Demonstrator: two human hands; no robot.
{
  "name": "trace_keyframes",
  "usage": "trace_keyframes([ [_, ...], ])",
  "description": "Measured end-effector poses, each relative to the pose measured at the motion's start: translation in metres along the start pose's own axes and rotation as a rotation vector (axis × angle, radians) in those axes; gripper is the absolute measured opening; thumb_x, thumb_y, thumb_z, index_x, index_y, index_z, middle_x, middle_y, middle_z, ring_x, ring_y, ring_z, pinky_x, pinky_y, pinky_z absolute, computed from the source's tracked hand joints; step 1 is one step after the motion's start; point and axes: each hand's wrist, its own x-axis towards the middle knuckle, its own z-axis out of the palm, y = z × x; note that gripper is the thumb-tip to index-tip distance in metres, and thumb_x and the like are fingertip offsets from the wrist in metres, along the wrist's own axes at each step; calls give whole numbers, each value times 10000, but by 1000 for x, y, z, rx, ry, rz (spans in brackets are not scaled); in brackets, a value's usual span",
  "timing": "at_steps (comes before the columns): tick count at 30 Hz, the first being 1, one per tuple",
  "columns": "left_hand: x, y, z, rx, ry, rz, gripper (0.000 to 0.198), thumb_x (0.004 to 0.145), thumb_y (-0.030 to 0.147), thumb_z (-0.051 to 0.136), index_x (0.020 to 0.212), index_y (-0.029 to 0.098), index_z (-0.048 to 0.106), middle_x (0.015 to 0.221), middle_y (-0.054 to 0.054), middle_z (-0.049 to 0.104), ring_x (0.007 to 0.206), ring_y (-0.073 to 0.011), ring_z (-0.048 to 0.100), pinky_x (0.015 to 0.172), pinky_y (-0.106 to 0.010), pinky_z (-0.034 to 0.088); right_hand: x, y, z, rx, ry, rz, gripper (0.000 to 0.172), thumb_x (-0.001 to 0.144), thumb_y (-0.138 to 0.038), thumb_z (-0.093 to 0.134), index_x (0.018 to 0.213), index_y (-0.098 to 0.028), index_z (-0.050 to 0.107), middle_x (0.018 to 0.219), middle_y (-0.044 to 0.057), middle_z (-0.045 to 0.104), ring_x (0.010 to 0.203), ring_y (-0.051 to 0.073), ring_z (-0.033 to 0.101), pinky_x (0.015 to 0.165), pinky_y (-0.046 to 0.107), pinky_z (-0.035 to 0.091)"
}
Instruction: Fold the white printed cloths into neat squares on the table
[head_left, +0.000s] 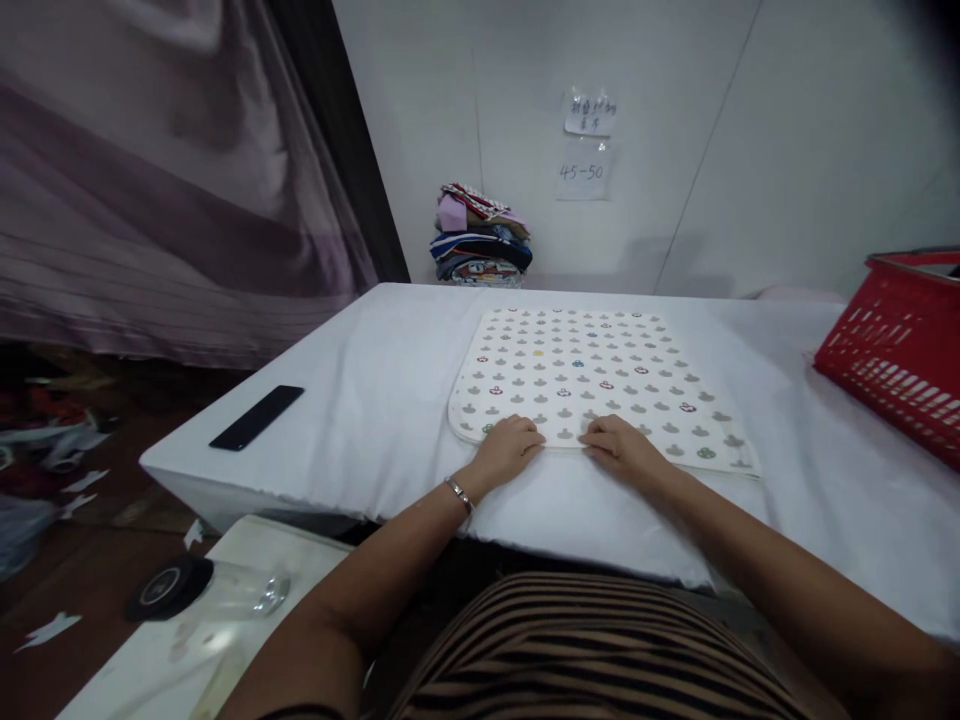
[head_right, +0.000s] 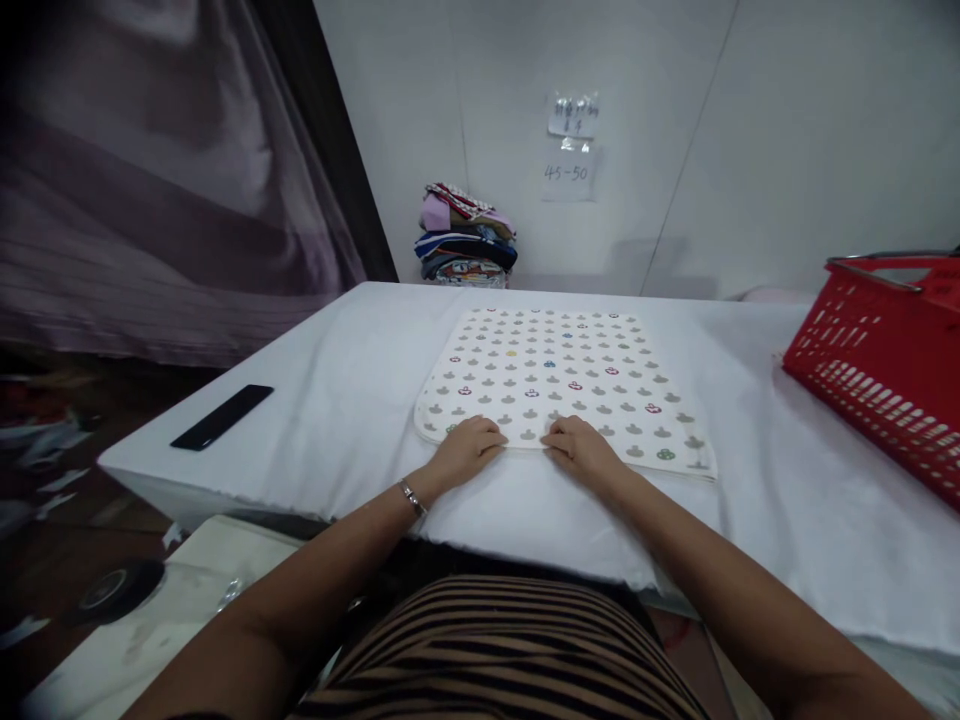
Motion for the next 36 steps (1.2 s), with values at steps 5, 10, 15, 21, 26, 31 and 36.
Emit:
trace_keyframes([
  [5,1,-2,3,-30,28,-16,238,922,268,433,929,206,663,907,-38,608,882,-173,513,798,-327,403,-3,2,9,8,62,71,336,926,-339,372,1013,-257,686,923,77,632,871,217,552,757,375,487],
  [10,0,2,2,-45,44,-31,250,931,271,409,909,196,646,897,-35,604,873,-170,506,793,-324,394,-5,3,13,55,125,119,305,919,-319,371,1005,-240,653,966,73,635,916,218,558,807,376,476],
  [15,8,10,1,-31,47,39,184,908,271,458,952,187,616,965,-47,587,897,-177,493,800,-326,382,-6,1,13,94,134,198,201,889,-268,400,910,-233,596,895,51,628,866,208,560,770,349,467],
  [21,23,20,4,42,-25,119,201,917,239,432,876,196,624,1017,-41,564,917,-176,477,793,-327,369,-6,-2,12,132,157,102,178,842,-155,405,862,-227,567,882,47,627,855,198,551,767,347,457],
  [26,29,27,6,136,-86,77,166,901,240,477,894,187,634,993,-39,573,912,-186,471,787,-333,368,-6,-2,13,118,226,8,190,820,-101,427,862,-209,578,908,69,639,868,209,557,748,364,470],
  [31,33,32,11,186,-91,50,192,906,194,449,829,178,624,984,-32,585,902,-185,475,762,-324,375,-6,-1,15,94,263,-39,211,811,-84,445,892,-208,595,922,74,640,876,209,565,747,364,481],
  [36,33,33,16,155,-53,29,170,913,172,415,885,150,581,997,-46,582,919,-179,486,809,-322,394,-7,-1,16,34,254,-66,158,832,-139,490,922,-196,606,935,81,639,871,208,558,757,363,470],
])
